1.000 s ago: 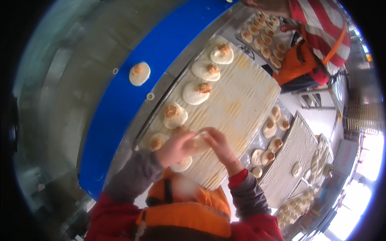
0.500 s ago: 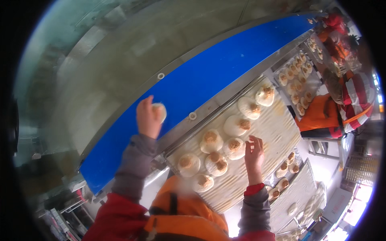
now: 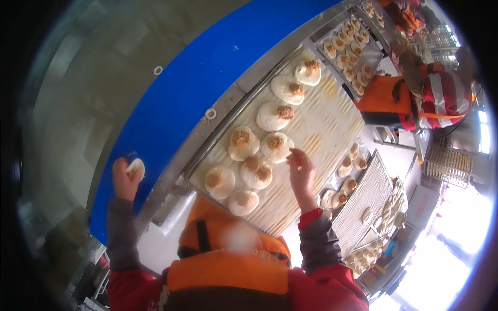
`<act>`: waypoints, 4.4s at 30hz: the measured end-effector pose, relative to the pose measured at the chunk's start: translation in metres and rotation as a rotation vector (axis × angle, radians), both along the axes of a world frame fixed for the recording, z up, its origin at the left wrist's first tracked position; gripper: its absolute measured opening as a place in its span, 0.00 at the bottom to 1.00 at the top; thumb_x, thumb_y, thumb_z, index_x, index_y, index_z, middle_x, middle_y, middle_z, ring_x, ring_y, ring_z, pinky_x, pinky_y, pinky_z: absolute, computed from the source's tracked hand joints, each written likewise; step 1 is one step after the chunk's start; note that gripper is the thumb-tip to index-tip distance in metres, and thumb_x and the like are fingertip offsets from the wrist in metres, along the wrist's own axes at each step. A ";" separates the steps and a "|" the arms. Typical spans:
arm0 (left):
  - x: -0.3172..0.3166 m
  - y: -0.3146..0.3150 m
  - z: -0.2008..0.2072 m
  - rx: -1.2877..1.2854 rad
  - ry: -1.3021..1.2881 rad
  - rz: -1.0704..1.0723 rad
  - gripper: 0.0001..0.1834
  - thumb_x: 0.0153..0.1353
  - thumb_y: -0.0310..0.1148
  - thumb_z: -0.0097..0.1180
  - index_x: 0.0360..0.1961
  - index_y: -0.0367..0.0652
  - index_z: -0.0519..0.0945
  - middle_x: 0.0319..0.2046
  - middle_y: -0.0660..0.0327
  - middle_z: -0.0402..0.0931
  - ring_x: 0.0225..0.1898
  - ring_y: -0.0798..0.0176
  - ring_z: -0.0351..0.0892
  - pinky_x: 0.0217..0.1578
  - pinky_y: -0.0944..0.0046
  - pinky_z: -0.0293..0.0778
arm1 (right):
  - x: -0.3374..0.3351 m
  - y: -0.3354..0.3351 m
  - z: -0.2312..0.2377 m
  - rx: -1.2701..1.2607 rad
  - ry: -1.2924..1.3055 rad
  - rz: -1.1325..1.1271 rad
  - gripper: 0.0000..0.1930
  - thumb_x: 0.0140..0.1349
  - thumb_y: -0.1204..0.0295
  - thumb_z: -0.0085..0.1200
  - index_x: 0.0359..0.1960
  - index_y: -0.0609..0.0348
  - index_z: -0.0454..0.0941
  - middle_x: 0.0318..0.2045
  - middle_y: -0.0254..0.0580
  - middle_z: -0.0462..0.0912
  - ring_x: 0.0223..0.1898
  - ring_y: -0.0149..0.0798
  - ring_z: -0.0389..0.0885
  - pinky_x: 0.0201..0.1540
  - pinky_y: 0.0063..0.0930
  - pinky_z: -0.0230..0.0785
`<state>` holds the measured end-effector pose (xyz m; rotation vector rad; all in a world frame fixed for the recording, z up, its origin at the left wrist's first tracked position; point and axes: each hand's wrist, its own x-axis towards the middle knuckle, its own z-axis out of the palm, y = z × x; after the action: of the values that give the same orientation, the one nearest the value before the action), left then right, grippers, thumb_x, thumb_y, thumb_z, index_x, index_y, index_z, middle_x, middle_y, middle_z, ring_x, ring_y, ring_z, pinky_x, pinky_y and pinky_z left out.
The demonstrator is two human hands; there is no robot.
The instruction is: The person places filling onto flattened dough discs and folds the dough to enclose the filling, forming buns. The person then places the assembled buns onto a conveyor belt. Other workers are visible in the background performing similar tasks.
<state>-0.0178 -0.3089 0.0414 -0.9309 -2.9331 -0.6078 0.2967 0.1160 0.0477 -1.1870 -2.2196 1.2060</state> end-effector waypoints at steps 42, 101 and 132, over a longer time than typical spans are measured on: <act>0.096 0.242 0.022 0.085 -0.529 -0.695 0.25 0.53 0.39 0.69 0.49 0.39 0.75 0.40 0.51 0.72 0.43 0.47 0.75 0.44 0.52 0.72 | -0.159 0.039 0.023 0.470 -0.168 0.571 0.19 0.56 0.65 0.64 0.49 0.53 0.80 0.48 0.40 0.78 0.50 0.46 0.77 0.52 0.41 0.71; 0.023 0.321 -0.010 0.249 -0.590 -0.718 0.15 0.58 0.32 0.63 0.46 0.40 0.81 0.43 0.52 0.79 0.47 0.49 0.77 0.49 0.55 0.73 | -0.124 0.059 -0.008 0.217 -0.195 0.130 0.28 0.56 0.60 0.66 0.57 0.55 0.72 0.49 0.44 0.76 0.38 0.43 0.83 0.39 0.38 0.77; 0.018 0.553 -0.037 0.254 -0.232 -0.471 0.11 0.50 0.33 0.68 0.33 0.42 0.80 0.31 0.53 0.80 0.40 0.49 0.78 0.43 0.54 0.75 | -0.145 0.237 -0.024 0.349 -0.064 -0.108 0.14 0.59 0.65 0.60 0.46 0.55 0.80 0.43 0.41 0.82 0.40 0.43 0.84 0.44 0.37 0.74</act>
<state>-0.0001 0.2443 0.0040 -1.6223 -2.7195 -1.1427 0.1519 0.3529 0.0241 -1.1945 -2.2595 0.7095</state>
